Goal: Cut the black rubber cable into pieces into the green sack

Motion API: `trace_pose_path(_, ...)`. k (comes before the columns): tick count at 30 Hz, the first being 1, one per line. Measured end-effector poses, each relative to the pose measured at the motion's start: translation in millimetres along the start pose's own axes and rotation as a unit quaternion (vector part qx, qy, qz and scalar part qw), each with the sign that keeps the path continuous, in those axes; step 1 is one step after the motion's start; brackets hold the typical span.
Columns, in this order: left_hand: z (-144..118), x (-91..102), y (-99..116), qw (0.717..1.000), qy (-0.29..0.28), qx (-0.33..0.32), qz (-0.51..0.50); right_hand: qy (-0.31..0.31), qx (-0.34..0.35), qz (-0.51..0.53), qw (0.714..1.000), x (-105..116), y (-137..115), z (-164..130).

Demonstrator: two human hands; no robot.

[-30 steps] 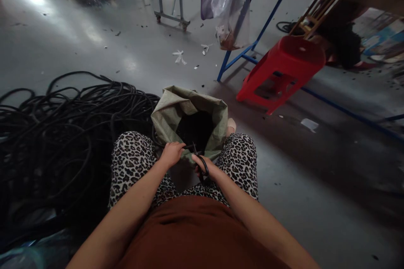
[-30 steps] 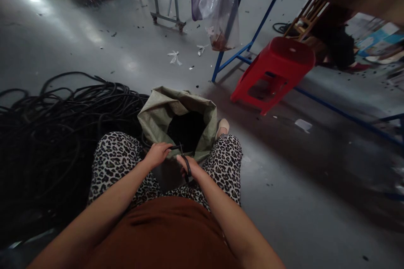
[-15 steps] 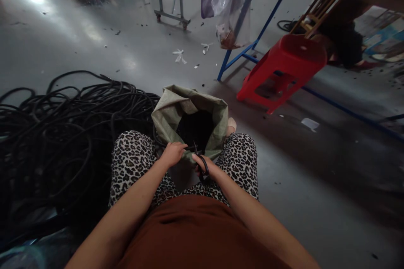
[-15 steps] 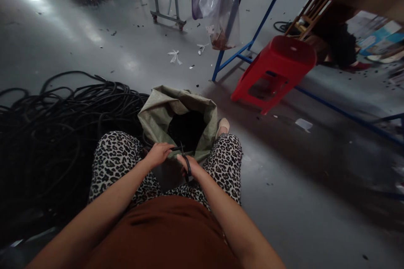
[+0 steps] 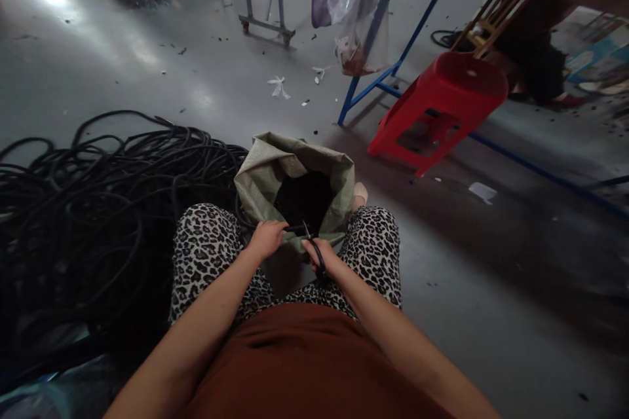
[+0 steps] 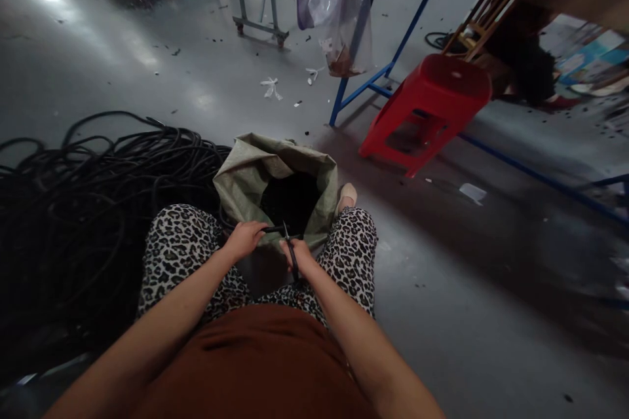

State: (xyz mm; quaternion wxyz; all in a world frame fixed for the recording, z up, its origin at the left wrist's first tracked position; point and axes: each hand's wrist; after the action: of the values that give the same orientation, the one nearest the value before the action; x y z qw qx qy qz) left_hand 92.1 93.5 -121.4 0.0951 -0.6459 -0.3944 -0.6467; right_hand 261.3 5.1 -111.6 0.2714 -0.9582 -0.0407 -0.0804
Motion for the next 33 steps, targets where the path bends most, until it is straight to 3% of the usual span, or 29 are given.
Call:
trace_pose_path(11,0.1,-2.0,-3.3,1.000,-0.011,0.019,0.023,0.015,0.001,-0.025,1.000,0.1,11.4,10.6)
trace_pose_path(20,0.4,2.9,-1.9,0.999,0.017,0.034,0.000,-0.072,-0.016,-0.008,0.997,2.4,7.4,-1.2)
trace_pose_path(33,-1.9,1.6,4.5,1.000,0.001,-0.002,0.002,-0.095,-0.026,0.002,0.995,-0.5,8.0,3.0)
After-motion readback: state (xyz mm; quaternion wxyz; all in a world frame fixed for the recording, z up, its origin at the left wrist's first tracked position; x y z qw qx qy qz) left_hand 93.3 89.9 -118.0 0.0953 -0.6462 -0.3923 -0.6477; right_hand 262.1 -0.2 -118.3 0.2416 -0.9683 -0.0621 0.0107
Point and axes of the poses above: each hand's wrist, its own z-axis towards the middle knuckle, its own x-axis out of the back of the hand, y = z × x, and after that the axes turned 13 degrees about -x, right-handed
